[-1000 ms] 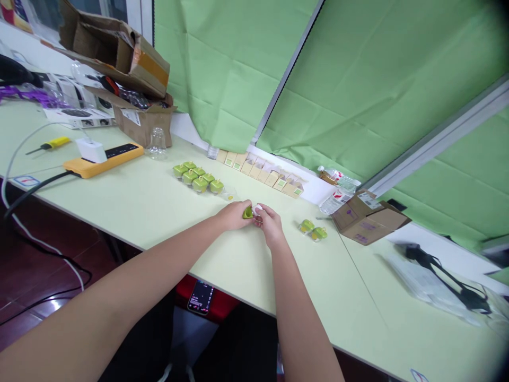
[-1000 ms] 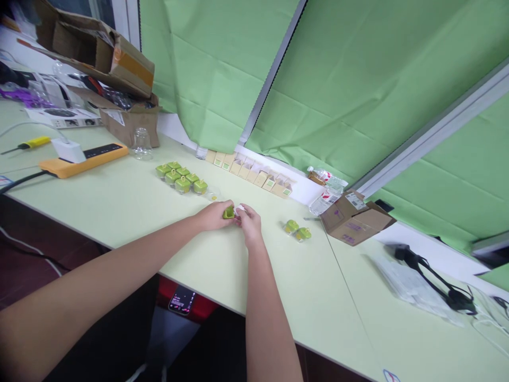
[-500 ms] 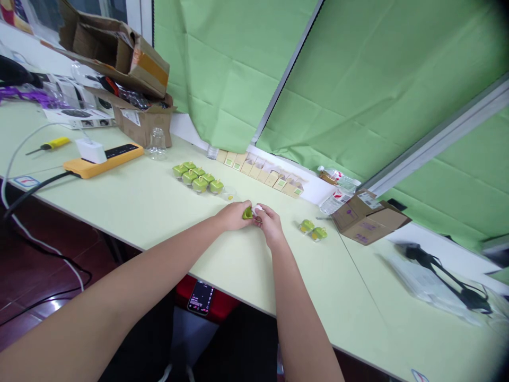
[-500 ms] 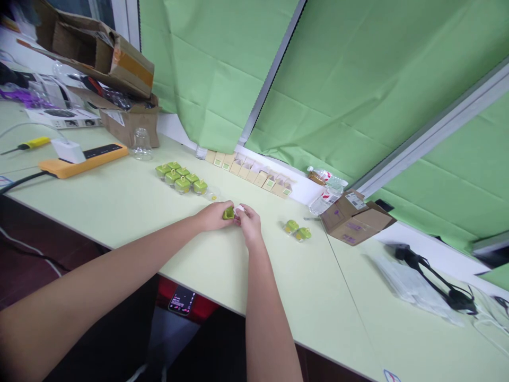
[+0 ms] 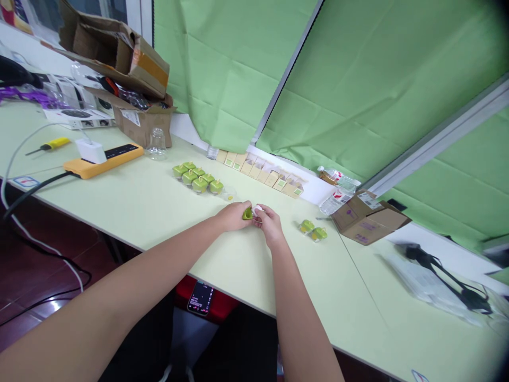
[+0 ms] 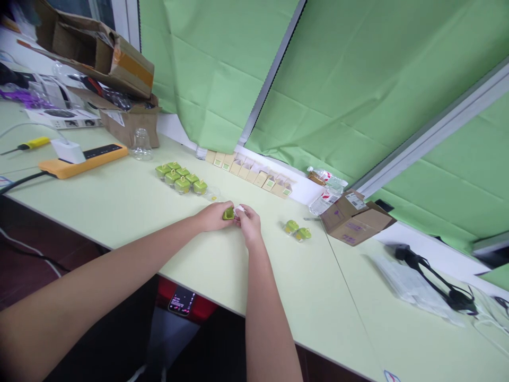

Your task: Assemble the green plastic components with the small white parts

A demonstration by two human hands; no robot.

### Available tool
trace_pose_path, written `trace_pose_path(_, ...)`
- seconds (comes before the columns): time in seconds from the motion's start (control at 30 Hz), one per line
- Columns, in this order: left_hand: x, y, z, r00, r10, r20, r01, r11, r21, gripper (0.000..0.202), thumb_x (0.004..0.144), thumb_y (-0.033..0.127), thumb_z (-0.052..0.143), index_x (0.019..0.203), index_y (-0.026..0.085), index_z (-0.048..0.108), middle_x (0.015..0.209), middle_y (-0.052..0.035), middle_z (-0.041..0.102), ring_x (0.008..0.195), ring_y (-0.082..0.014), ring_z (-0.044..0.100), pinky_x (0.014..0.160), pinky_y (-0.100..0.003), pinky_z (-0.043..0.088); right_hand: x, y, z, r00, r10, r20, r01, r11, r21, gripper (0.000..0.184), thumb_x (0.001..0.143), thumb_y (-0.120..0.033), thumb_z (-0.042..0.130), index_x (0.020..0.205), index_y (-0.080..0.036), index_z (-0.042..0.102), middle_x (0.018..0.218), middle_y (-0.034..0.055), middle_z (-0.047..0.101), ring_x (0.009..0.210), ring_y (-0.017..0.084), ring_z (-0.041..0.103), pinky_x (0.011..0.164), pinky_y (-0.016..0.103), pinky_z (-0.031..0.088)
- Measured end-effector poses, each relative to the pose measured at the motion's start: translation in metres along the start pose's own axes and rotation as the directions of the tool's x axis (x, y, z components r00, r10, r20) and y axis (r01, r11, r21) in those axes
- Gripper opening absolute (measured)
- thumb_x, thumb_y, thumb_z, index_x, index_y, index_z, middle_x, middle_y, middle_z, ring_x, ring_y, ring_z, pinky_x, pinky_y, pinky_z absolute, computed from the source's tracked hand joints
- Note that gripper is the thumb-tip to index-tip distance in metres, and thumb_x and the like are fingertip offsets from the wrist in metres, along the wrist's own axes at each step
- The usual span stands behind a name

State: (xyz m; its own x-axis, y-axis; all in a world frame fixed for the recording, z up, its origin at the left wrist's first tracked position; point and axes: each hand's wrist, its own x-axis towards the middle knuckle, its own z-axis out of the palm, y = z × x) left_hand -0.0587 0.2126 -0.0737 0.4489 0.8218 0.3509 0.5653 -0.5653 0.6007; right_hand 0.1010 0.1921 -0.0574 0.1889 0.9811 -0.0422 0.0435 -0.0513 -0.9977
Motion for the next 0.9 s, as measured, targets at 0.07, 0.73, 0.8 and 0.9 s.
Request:
trace_pose_path(0.07, -0.0002, 0.0002, -0.0002, 1.0, 0.001, -0.002, -0.001, 1.0, 0.003, 0.031, 0.08, 0.045, 0.061, 0.099, 0.023, 0.052, 0.087, -0.0039, 0.066, 0.076, -0.0219, 0.06, 0.06, -0.029, 0.039, -0.0004, -0.0004, -0.0001, 1.0, -0.003, -0.001, 0.003, 1.0, -0.008, 0.043, 0.064, -0.034, 0.075, 0.104, -0.02, 0.069, 0.088, 0.0035, 0.07, 0.072, 0.016, 0.065, 0.062, 0.026, 0.05)
trace_pose_path(0.73, 0.0004, 0.0006, 0.0001, 1.0, -0.005, 0.004, 0.004, 0.999, 0.033, 0.032, 0.08, 0.046, 0.061, 0.101, 0.023, 0.055, 0.086, -0.0039, 0.066, 0.076, -0.0224, 0.061, 0.06, -0.03, 0.039, -0.0017, -0.001, 0.0, 1.0, -0.016, -0.008, 0.016, 1.0, -0.018, 0.045, 0.063, -0.037, 0.075, 0.104, -0.02, 0.069, 0.088, 0.003, 0.069, 0.075, 0.016, 0.065, 0.061, 0.026, 0.047)
trace_pose_path(0.8, 0.0008, 0.0013, -0.0003, 1.0, -0.013, 0.004, 0.013, 1.0, 0.026, 0.031, 0.079, 0.045, 0.062, 0.1, 0.023, 0.056, 0.085, -0.0036, 0.066, 0.075, -0.022, 0.061, 0.059, -0.03, 0.039, -0.0014, -0.002, -0.0005, 0.999, -0.036, -0.038, 0.036, 0.999, -0.005, 0.044, 0.062, -0.037, 0.075, 0.102, -0.021, 0.068, 0.085, 0.0025, 0.069, 0.073, 0.016, 0.064, 0.06, 0.026, 0.047)
trace_pose_path(0.9, 0.0016, 0.0016, -0.0005, 1.0, -0.022, -0.01, 0.022, 1.0, 0.005, 0.033, 0.078, 0.043, 0.064, 0.104, 0.024, 0.057, 0.086, -0.0032, 0.066, 0.076, -0.0214, 0.061, 0.06, -0.029, 0.041, -0.0015, -0.0038, -0.0021, 0.995, -0.046, -0.083, 0.048, 0.999, 0.021, 0.04, 0.061, -0.038, 0.075, 0.096, -0.021, 0.066, 0.084, 0.0024, 0.069, 0.072, 0.016, 0.064, 0.059, 0.025, 0.046)
